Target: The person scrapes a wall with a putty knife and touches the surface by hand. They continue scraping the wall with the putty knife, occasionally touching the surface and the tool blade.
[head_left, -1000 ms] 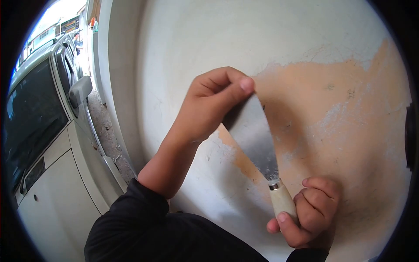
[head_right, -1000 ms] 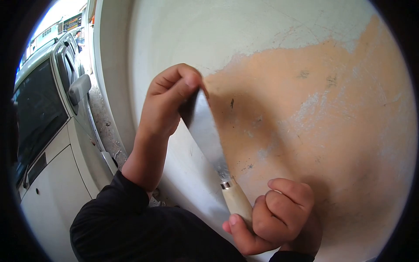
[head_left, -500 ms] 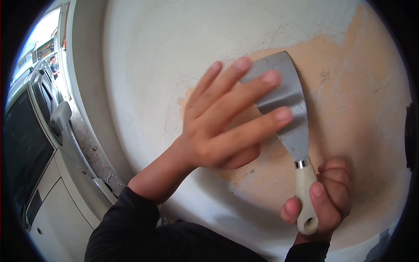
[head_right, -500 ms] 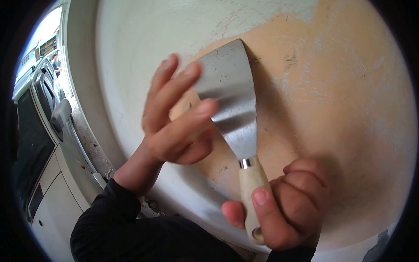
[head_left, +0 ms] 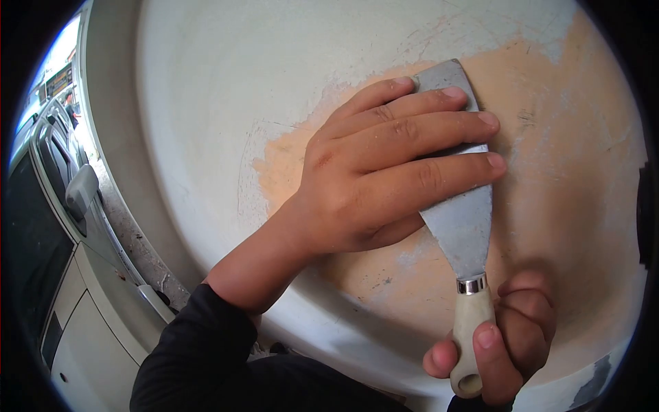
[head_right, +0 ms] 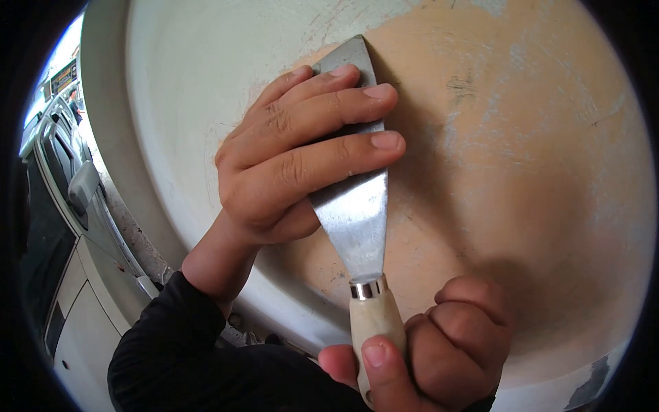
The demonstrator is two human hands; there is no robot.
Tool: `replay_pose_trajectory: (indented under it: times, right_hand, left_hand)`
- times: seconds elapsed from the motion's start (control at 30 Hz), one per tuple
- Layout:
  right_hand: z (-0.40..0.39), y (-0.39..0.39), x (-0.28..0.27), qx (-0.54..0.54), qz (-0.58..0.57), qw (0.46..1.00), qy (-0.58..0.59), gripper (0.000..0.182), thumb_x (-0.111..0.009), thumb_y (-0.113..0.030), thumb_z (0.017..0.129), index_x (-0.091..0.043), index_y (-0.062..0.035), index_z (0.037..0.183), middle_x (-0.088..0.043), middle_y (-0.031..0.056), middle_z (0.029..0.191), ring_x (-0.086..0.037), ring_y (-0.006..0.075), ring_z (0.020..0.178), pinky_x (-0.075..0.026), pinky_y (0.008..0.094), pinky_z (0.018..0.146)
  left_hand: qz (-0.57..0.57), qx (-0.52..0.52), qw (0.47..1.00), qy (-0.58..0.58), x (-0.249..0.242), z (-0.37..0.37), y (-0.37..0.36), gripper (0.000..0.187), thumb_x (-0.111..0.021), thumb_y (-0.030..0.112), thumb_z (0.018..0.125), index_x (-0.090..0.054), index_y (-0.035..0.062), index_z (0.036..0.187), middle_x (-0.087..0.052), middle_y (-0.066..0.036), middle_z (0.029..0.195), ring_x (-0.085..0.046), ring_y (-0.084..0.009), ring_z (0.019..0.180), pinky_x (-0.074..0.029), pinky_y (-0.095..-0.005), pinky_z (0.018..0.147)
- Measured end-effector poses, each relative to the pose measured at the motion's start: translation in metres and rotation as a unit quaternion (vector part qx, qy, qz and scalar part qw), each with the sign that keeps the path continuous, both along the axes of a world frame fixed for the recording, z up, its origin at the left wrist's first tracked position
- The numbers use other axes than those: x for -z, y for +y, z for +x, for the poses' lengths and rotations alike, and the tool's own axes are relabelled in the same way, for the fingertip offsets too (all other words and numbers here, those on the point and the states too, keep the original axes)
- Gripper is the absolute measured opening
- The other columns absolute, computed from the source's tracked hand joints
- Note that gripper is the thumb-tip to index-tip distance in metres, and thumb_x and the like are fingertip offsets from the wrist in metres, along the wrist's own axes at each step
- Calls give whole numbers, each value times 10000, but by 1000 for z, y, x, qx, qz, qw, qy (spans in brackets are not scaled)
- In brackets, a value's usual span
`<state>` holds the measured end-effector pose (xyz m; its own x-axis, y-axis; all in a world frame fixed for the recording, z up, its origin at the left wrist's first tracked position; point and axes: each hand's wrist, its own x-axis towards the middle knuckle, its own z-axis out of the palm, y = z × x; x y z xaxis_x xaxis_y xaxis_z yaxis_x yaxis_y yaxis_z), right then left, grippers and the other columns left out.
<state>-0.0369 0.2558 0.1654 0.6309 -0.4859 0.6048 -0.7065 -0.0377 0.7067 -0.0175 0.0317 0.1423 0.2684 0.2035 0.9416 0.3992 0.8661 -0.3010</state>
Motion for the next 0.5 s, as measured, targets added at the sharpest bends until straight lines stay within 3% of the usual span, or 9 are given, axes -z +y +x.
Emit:
replay_pose_trajectory:
  times: [0.03, 0.1, 0.13, 0.2, 0.5]
  right_hand:
    - [-6, 4, -1, 1, 2, 1000, 0, 322, -593, -267, 967, -481, -21, 1143, -425, 71, 799, -332, 150, 548, -309, 328, 461]
    - [-18, 12, -6, -44, 92, 995, 0, 230, -546, -258, 1056, -536, -45, 1142, -522, 73, 774, -556, 185, 685, -578, 377, 627]
    - [-15, 8, -3, -42, 93, 995, -2, 230, -546, -258, 1056, -536, -45, 1142, -522, 73, 774, -556, 185, 685, -578, 377, 627]
    - [-3, -4, 2, -18, 10, 1000, -18, 318, -584, -252, 966, -476, -18, 1153, -417, 73, 806, -321, 147, 552, -298, 324, 450]
    - [1, -2, -1, -11, 38, 998, -47, 311, -600, -223, 944, -475, -13, 1136, -423, 80, 830, -329, 147, 546, -291, 322, 438]
  left_hand:
    - [-5, 2, 1000, -5, 0, 0, -1, 255, -823, 206, 807, -802, 171, 1059, -765, -98, 1172, -712, -304, 1154, -484, -431, 1057]
    - [-5, 4, 1000, -8, -2, 1, -2, 251, -822, 207, 808, -803, 173, 1056, -766, -95, 1169, -713, -303, 1153, -487, -429, 1053]
    - [-5, 6, 1000, -12, -2, 1, -2, 248, -821, 208, 809, -804, 174, 1054, -768, -92, 1165, -714, -302, 1151, -489, -426, 1049]
    - [-11, 3, 1000, -4, -2, -2, -4, 260, -824, 211, 805, -804, 172, 1061, -768, -94, 1163, -714, -304, 1150, -490, -426, 1047]
    - [-1, 24, 999, 24, -4, -6, 0, 293, -843, 203, 791, -798, 160, 1077, -767, -102, 1162, -713, -308, 1152, -504, -428, 1027]
